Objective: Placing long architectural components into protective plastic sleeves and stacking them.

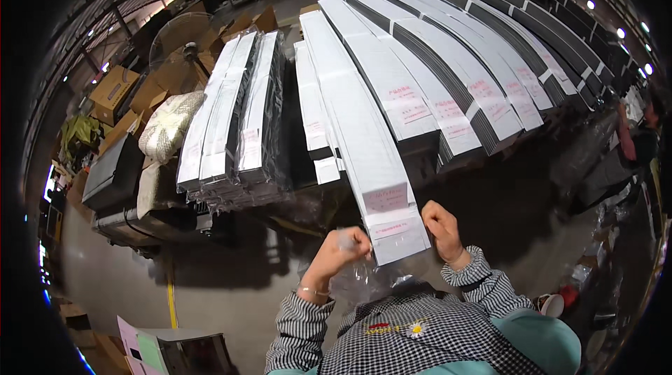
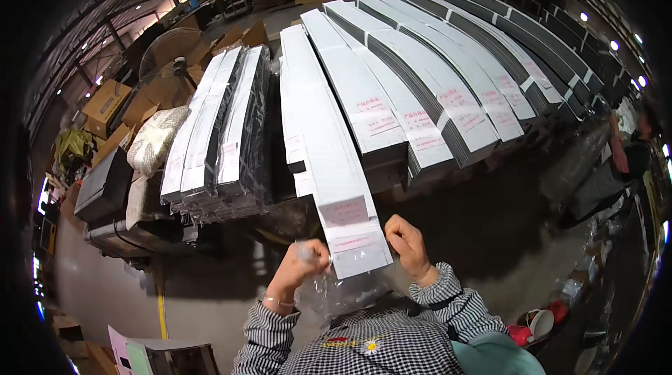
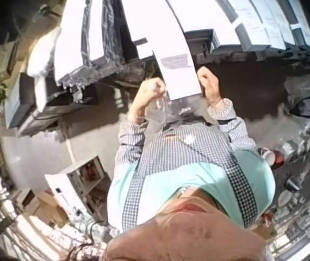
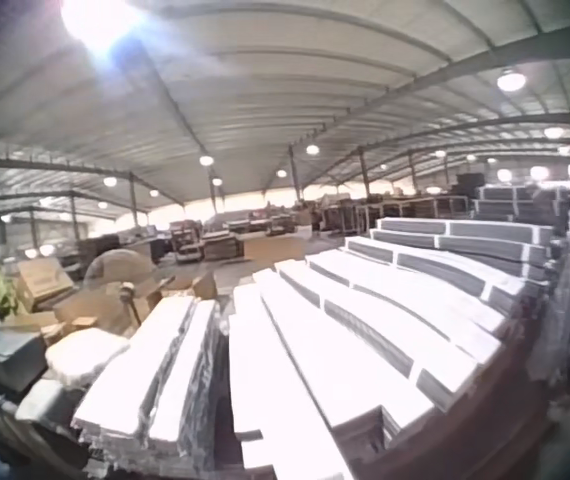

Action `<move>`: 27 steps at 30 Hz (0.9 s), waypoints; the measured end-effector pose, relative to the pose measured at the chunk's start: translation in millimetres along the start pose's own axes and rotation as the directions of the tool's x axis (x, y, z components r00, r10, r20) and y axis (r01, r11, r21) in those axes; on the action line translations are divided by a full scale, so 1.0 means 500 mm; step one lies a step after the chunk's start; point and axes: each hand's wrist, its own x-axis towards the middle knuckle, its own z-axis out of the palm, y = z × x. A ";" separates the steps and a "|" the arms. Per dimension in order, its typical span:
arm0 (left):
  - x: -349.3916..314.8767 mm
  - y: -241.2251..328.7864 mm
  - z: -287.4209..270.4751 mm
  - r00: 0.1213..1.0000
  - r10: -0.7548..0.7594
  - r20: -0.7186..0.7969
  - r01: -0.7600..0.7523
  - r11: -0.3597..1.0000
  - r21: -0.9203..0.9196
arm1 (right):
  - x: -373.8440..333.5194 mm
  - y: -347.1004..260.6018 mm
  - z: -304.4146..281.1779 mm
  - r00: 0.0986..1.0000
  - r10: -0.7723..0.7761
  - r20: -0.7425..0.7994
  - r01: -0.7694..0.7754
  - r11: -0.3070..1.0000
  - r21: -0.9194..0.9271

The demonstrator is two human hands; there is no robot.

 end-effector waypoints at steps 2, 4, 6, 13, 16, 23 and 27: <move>0.013 -0.033 -0.008 0.991 0.018 -0.132 -0.039 0.987 -0.153 | 0.010 -0.001 0.013 0.995 0.099 -0.016 -0.100 0.971 -0.217; 0.038 -0.074 -0.035 0.998 -0.021 -0.061 0.035 0.971 0.235 | 0.008 0.052 -0.020 0.986 -0.131 0.100 0.163 0.875 -0.456; 0.041 -0.117 -0.058 0.980 0.083 -0.179 0.010 0.887 0.462 | 0.046 0.072 -0.010 0.974 -0.172 0.149 0.224 0.847 -0.483; 0.122 0.019 -0.017 0.742 0.493 -0.455 -0.252 0.834 0.492 | 0.149 0.082 0.043 0.935 -0.217 -0.282 0.127 0.944 -0.305; 0.082 0.046 -0.031 0.922 0.238 -0.305 -0.142 0.941 0.306 | 0.130 0.061 0.007 0.935 -0.332 -0.128 0.235 0.846 -0.478; 0.115 -0.035 -0.004 0.889 -0.075 -0.452 -0.162 0.871 -0.464 | 0.180 0.125 0.025 0.788 0.616 -0.010 -0.546 0.706 0.451; 0.174 -0.201 0.013 0.607 0.098 -0.789 -0.184 0.983 -0.018 | 0.093 0.279 0.055 0.956 -0.155 -0.249 -0.002 0.844 -0.536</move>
